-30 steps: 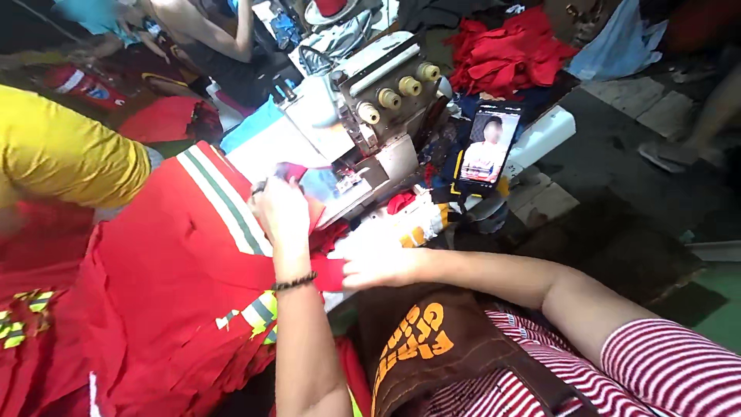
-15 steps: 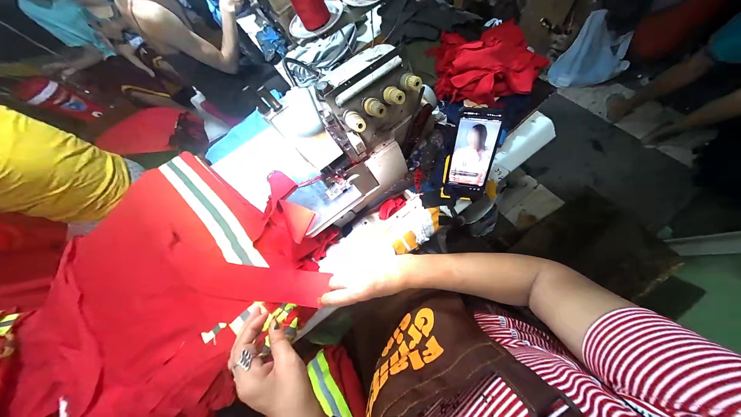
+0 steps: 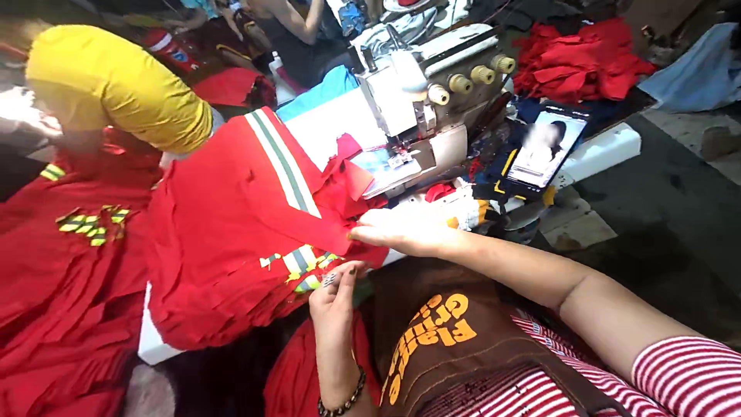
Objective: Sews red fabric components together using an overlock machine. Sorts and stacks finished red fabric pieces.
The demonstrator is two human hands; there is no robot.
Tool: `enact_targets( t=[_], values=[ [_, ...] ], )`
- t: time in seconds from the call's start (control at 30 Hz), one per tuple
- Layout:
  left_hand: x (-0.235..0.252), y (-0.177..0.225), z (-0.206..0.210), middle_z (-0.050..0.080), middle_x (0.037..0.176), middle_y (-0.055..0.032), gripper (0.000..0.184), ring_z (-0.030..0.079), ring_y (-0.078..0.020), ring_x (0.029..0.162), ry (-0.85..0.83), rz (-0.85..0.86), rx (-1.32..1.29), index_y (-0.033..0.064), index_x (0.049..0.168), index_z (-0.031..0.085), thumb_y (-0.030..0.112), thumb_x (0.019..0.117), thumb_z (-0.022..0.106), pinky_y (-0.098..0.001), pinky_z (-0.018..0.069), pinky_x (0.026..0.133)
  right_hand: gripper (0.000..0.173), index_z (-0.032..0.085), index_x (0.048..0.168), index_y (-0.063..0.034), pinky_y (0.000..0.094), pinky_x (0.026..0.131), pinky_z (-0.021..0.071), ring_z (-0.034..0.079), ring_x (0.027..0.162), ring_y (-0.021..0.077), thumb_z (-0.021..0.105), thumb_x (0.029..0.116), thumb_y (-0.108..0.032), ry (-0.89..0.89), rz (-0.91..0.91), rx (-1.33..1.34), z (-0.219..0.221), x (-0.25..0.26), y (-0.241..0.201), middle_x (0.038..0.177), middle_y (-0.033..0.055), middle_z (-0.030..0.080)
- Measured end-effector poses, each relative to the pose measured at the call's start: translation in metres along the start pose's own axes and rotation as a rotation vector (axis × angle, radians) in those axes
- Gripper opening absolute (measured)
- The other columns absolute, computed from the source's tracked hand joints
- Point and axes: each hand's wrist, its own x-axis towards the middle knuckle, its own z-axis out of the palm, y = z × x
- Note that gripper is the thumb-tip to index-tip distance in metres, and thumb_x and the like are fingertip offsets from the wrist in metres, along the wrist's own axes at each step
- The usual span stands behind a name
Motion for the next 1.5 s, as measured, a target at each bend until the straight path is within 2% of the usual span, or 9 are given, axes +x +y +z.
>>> enact_targets(
  t=[0.1,0.2,0.33,0.47,0.6,0.83,1.07,1.2,1.5],
  values=[
    [0.019,-0.002,0.006,0.078,0.100,-0.0089,0.037,0.075,-0.0179,0.084,-0.104,-0.162,-0.209,-0.0020,0.111,0.067,0.019,0.1102,0.037,-0.0323,0.0624,0.074,0.023,0.073,0.114,-0.0031,0.0359,0.100,0.0531,0.067,0.110,0.0254,0.059,0.0969,0.005,0.099,-0.044,0.080,-0.015,0.013,-0.008,0.108,0.0128,0.071],
    [0.059,0.010,0.000,0.075,0.097,-0.0044,0.043,0.075,-0.0169,0.087,0.059,-0.279,-0.454,0.0080,0.118,0.058,0.034,0.1133,0.024,-0.0360,0.0644,0.074,0.014,0.074,0.103,-0.0044,0.0339,0.092,0.0558,0.069,0.101,0.0229,0.061,0.0994,-0.003,0.204,-0.117,0.120,-0.021,0.011,-0.021,0.099,0.0110,0.072],
    [0.127,0.013,-0.031,0.075,0.106,-0.0090,0.025,0.075,-0.0187,0.095,0.287,-0.168,-0.449,0.0011,0.119,0.055,0.016,0.1111,0.037,-0.0372,0.0630,0.082,0.016,0.075,0.098,-0.0076,0.0363,0.076,0.0558,0.068,0.090,0.0238,0.059,0.1001,-0.004,0.125,-0.176,0.137,-0.041,-0.013,-0.043,0.096,0.0103,0.070],
    [0.175,0.009,-0.052,0.070,0.110,-0.0103,0.020,0.071,-0.0203,0.100,0.447,-0.160,-0.471,0.0005,0.124,0.053,0.007,0.1058,0.046,-0.0381,0.0607,0.086,0.017,0.075,0.099,-0.0051,0.0361,0.081,0.0555,0.067,0.091,0.0239,0.059,0.0981,0.001,-0.051,-0.134,0.292,-0.071,-0.043,-0.061,0.096,0.0111,0.068],
    [0.191,0.008,-0.044,0.063,0.092,-0.0006,0.013,0.065,-0.0076,0.080,0.504,-0.200,-0.436,0.0074,0.115,0.055,0.005,0.1019,0.054,-0.0246,0.0569,0.071,0.013,0.077,0.094,-0.0051,0.0372,0.081,0.0567,0.069,0.090,0.0241,0.067,0.0911,0.004,-0.197,-0.072,0.415,-0.083,-0.068,-0.071,0.094,0.0117,0.070],
    [0.155,0.019,0.009,0.069,0.086,0.0032,0.009,0.070,-0.0085,0.083,0.423,-0.040,-0.413,0.0086,0.102,0.061,0.007,0.1046,0.052,-0.0285,0.0596,0.081,0.012,0.078,0.099,-0.0035,0.0358,0.080,0.0570,0.071,0.086,0.0222,0.068,0.0930,0.000,-0.300,-0.016,0.532,-0.093,-0.077,-0.072,0.092,0.0118,0.073],
    [0.085,0.032,0.081,0.069,0.084,0.0034,0.008,0.066,-0.0043,0.067,0.272,-0.081,-0.391,0.0040,0.105,0.062,0.000,0.1009,0.055,-0.0226,0.0589,0.062,0.013,0.074,0.100,0.0006,0.0314,0.086,0.0561,0.069,0.096,0.0204,0.063,0.0990,-0.006,-0.008,0.110,0.448,-0.081,-0.057,-0.054,0.099,0.0125,0.072],
    [0.063,0.034,0.102,0.075,0.088,-0.0076,0.016,0.072,-0.0118,0.072,0.118,-0.259,-0.571,-0.0049,0.110,0.067,-0.008,0.0958,0.059,-0.0273,0.0614,0.064,0.014,0.073,0.103,0.0024,0.0303,0.089,0.0555,0.069,0.097,0.0173,0.061,0.0983,-0.003,0.117,0.310,0.459,-0.082,-0.051,-0.045,0.098,0.0127,0.073],
    [0.045,0.032,0.104,0.076,0.091,-0.0120,0.019,0.074,-0.0151,0.081,-0.023,-0.291,-0.799,-0.0045,0.102,0.071,-0.012,0.0955,0.054,-0.0299,0.0629,0.073,0.021,0.071,0.109,0.0000,0.0249,0.076,0.0618,0.070,0.087,0.0093,0.072,0.0884,0.004,0.483,0.650,0.431,-0.089,-0.046,-0.039,0.106,0.0087,0.070]
  ],
)
